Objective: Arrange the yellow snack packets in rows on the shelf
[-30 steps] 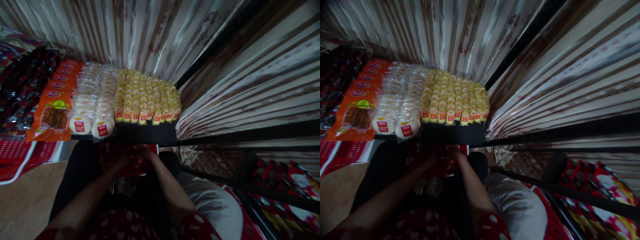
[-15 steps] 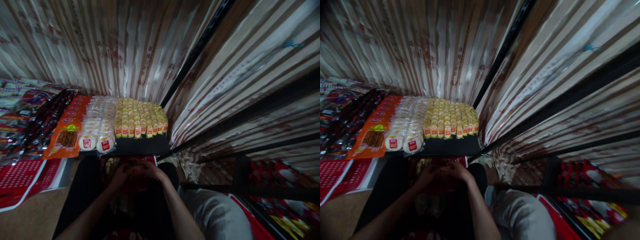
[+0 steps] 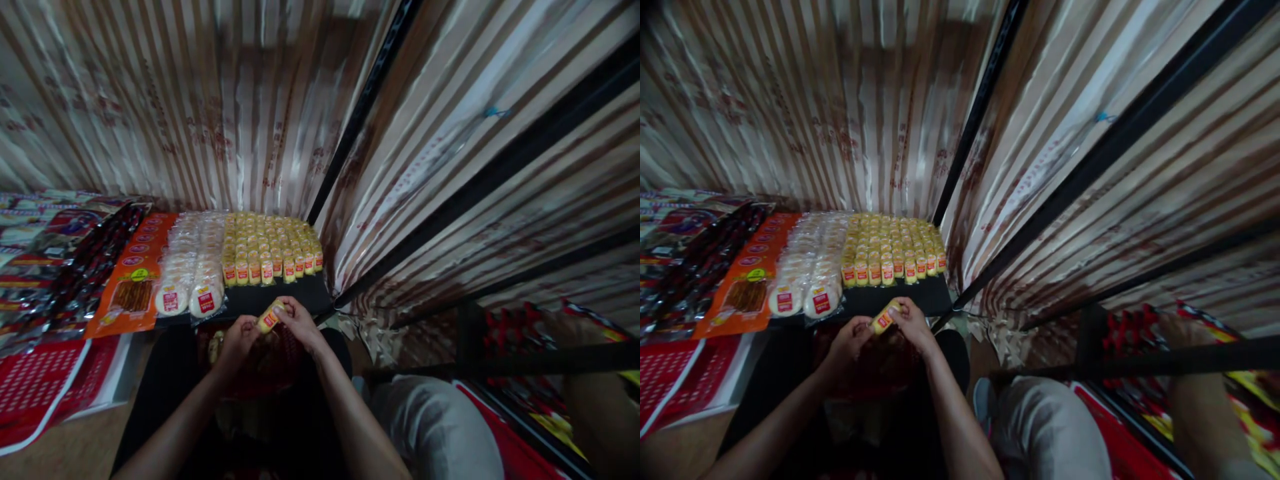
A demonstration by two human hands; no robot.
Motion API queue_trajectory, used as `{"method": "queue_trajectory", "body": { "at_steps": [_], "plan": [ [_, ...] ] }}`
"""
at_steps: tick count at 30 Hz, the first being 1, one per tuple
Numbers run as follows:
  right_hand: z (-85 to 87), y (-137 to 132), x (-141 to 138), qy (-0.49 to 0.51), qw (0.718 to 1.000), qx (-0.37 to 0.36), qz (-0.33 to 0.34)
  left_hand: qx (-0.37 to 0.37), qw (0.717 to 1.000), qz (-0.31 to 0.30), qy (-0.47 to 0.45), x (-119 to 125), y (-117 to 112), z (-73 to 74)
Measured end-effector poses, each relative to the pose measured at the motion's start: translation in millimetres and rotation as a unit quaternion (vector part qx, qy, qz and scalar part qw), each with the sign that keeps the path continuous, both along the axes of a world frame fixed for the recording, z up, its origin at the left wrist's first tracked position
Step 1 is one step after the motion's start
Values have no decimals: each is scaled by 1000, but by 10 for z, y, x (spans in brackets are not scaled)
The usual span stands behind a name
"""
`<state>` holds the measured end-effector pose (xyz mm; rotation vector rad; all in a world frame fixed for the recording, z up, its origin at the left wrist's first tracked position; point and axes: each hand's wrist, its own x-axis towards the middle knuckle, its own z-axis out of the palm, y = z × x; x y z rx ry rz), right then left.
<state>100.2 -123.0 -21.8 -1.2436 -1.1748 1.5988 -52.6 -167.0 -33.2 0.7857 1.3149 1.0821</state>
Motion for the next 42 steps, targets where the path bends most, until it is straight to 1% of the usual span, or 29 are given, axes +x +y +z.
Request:
{"method": "queue_trajectory", "body": {
  "at_steps": [3, 5, 9, 13, 15, 17, 19, 20, 24, 27, 29, 30, 31, 32, 34, 36, 39, 40, 41, 42],
  "plan": [
    [-33, 44, -65, 19, 997, 19, -70, -12, 998, 35, -42, 91, 87, -13],
    [-54, 50, -88, 34, 995, 24, -96, -3, 997, 59, -51, 147, 134, -37],
    [-67, 32, -78, 57, 992, 34, -111, 10, 995, 82, -53, 221, 195, -35],
    [-64, 41, -33, 67, 991, 38, -114, 4, 995, 96, -22, 239, 257, 54],
    [-77, 75, -16, 67, 989, 41, -124, 1, 996, 86, -9, 239, 295, 104],
    [-100, 124, -6, 58, 987, 50, -139, 2, 999, 52, 2, 246, 333, 135],
    [-130, 171, -5, 46, 985, 66, -153, 6, 1000, 20, 7, 271, 369, 137],
    [-147, 188, -7, 42, 984, 75, -157, 9, 1000, 15, 7, 293, 387, 126],
    [-228, 201, -37, 23, 978, 99, -180, 47, 998, 35, 0, 431, 468, 19],
    [-284, 201, -56, 1, 979, 100, -178, 85, 996, 22, 17, 530, 537, -78],
    [-313, 226, -51, -25, 978, 105, -181, 112, 991, 3, 73, 556, 577, -125],
    [-326, 248, -43, -43, 974, 114, -189, 132, 983, 3, 124, 554, 594, -142],
    [-339, 274, -32, -61, 970, 124, -199, 158, 970, 9, 187, 542, 609, -156],
    [-353, 303, -21, -76, 966, 136, -208, 190, 947, 20, 256, 522, 623, -167],
    [-381, 363, -4, -95, 957, 159, -223, 271, 882, 34, 384, 467, 656, -189],
    [-407, 420, -1, -102, 951, 175, -234, 344, 807, 25, 479, 407, 704, -220],
    [-430, 481, -17, -119, 941, 195, -251, 420, 701, 13, 576, 332, 807, -286],
    [-430, 494, -25, -129, 937, 201, -256, 435, 673, 11, 598, 312, 844, -308],
    [-428, 504, -35, -141, 933, 207, -258, 446, 650, 5, 615, 295, 878, -329],
    [-422, 511, -45, -153, 930, 214, -258, 451, 635, -4, 628, 279, 908, -347]
  ]
}}
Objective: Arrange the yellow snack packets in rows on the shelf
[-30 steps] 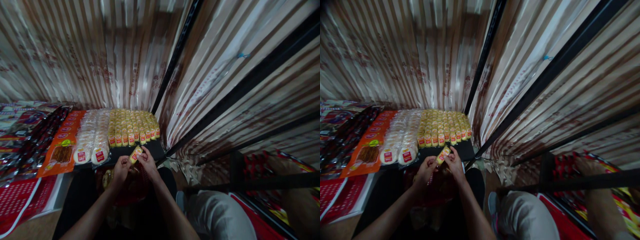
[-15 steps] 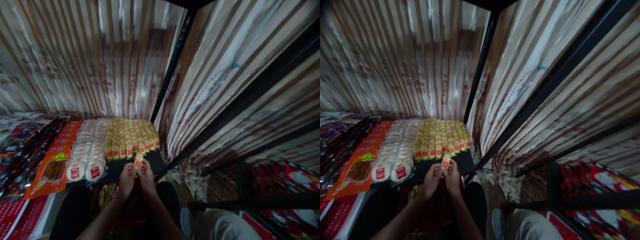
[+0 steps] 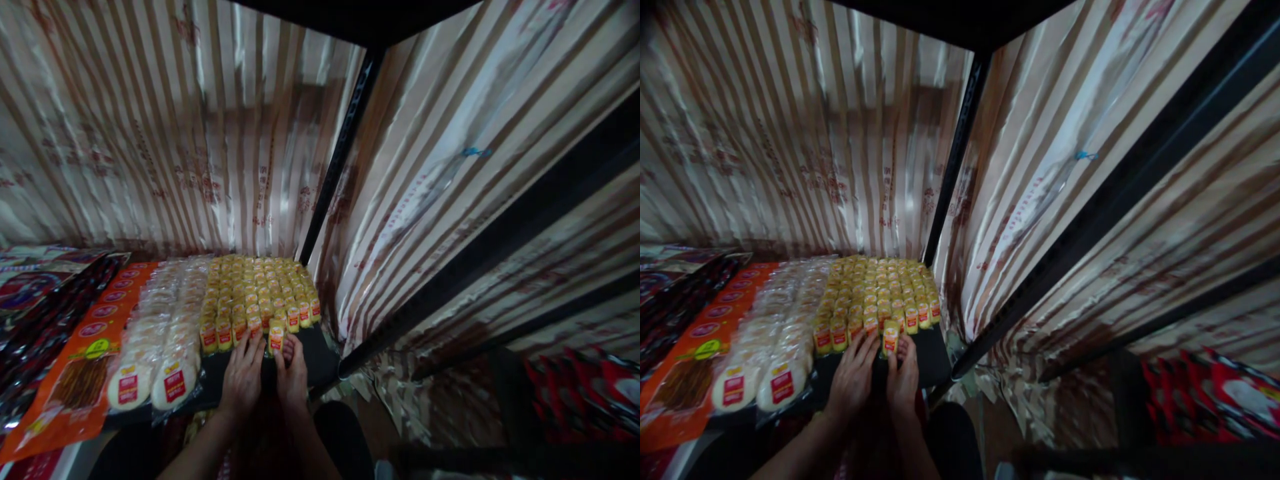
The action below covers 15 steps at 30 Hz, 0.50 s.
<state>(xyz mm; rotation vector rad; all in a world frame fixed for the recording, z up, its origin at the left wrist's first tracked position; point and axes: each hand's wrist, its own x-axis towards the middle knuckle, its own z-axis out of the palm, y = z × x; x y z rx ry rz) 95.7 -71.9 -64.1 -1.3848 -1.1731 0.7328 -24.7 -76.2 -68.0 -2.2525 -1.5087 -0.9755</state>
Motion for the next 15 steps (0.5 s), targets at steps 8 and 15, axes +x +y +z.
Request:
{"method": "queue_trajectory", "body": {
  "at_steps": [8, 15],
  "plan": [
    [-23, 73, -105, -105, 994, 15, 0, 21, 998, -6, 57, -105, 73, -72],
    [-96, 104, -127, -216, 973, 55, -55, -16, 999, -13, 47, -99, 87, -87]
  ]
}}
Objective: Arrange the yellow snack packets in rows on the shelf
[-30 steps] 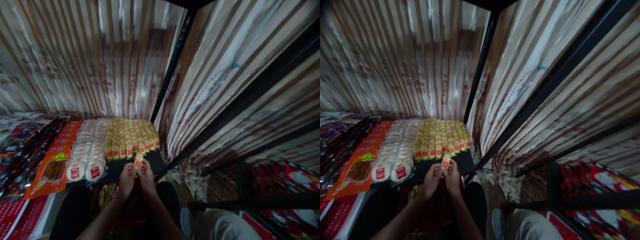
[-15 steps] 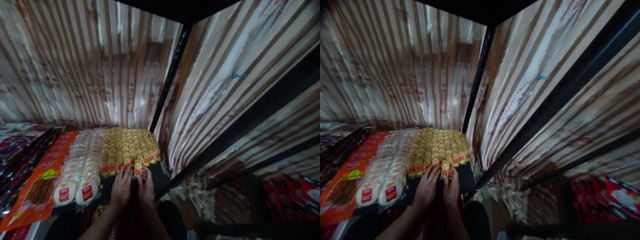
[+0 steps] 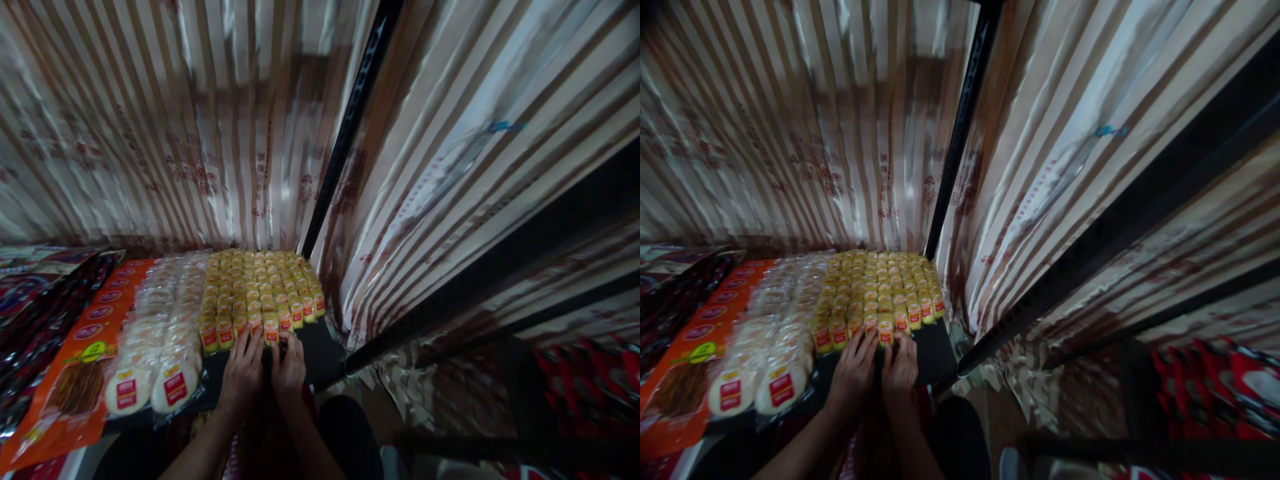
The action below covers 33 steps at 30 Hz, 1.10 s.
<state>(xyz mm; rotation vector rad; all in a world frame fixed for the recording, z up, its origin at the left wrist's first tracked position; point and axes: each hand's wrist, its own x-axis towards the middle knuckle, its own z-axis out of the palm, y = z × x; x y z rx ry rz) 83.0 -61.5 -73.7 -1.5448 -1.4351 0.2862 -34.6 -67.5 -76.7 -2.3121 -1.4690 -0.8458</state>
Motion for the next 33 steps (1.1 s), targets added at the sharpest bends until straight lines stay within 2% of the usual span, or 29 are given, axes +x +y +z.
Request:
{"method": "queue_trajectory", "body": {
  "at_steps": [6, 17, 33],
  "plan": [
    [25, 39, -11, 0, 1000, -19, -3, -25, 1000, 1, 7, 3, -13, 41],
    [5, 58, 1, -84, 996, -19, 2, -55, 998, -8, 15, -3, -18, 75],
    [61, 123, -7, -62, 994, -79, 30, -76, 997, 6, 25, 18, -42, 136]
  ]
}}
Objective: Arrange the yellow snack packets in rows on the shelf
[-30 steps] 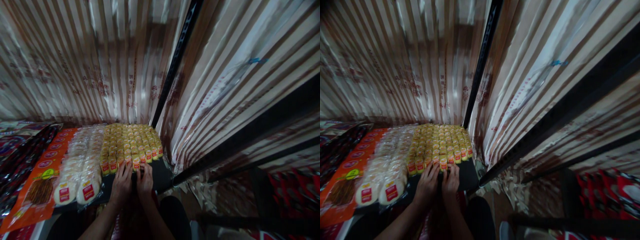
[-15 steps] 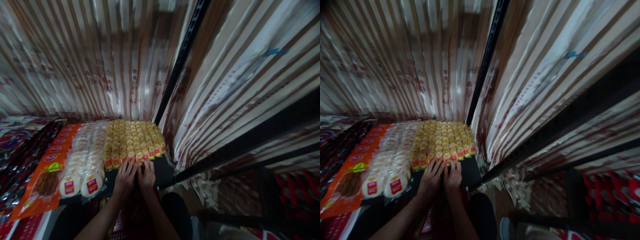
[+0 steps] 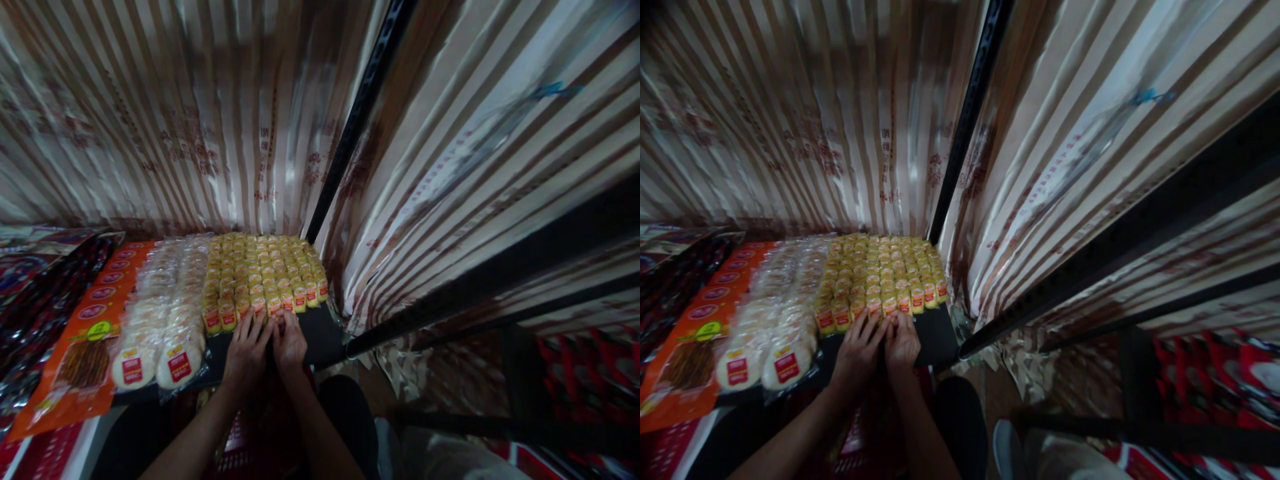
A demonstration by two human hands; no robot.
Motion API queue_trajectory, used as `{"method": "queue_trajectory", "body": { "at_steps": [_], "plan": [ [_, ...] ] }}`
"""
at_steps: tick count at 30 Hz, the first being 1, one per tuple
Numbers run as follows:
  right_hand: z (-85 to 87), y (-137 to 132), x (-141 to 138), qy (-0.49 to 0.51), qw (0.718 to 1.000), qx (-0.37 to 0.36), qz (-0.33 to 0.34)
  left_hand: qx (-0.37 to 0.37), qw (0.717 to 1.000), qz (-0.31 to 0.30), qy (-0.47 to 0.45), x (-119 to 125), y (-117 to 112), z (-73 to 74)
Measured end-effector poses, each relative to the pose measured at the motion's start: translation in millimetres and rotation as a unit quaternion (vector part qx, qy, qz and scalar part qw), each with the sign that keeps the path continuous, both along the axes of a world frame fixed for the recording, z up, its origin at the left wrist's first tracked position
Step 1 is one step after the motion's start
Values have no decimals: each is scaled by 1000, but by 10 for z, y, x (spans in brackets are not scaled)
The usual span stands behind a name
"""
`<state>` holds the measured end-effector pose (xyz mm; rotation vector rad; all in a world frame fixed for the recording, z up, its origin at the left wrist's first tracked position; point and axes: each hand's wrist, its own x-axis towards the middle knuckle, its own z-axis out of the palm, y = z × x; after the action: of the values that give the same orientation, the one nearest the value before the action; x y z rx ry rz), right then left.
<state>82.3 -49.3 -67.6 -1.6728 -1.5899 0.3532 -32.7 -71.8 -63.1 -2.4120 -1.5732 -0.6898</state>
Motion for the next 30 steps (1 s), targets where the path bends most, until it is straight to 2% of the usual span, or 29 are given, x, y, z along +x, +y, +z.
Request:
{"method": "queue_trajectory", "body": {
  "at_steps": [6, 9, 12, 16, 21, 24, 30],
  "plan": [
    [34, -23, 25, 28, 999, 13, 14, 7, 1000, 8, 5, 24, 5, 0],
    [31, -47, 72, 53, 997, 59, 1, 15, 1000, 6, 10, 25, 10, -17],
    [12, -53, 137, 34, 994, 103, -19, 26, 1000, 3, 15, 24, 11, -27],
    [-41, -24, 207, -16, 994, 106, 6, 35, 999, 2, 12, 27, 5, -10],
    [-103, 3, 223, -21, 992, 123, 18, 20, 1000, 1, 11, 43, 2, 17],
    [-94, -13, 206, -16, 993, 115, 14, 20, 1000, 7, 5, 46, 0, 17],
    [-40, -66, 197, -19, 993, 117, 26, 49, 998, -24, 5, 46, 7, -46]
  ]
}}
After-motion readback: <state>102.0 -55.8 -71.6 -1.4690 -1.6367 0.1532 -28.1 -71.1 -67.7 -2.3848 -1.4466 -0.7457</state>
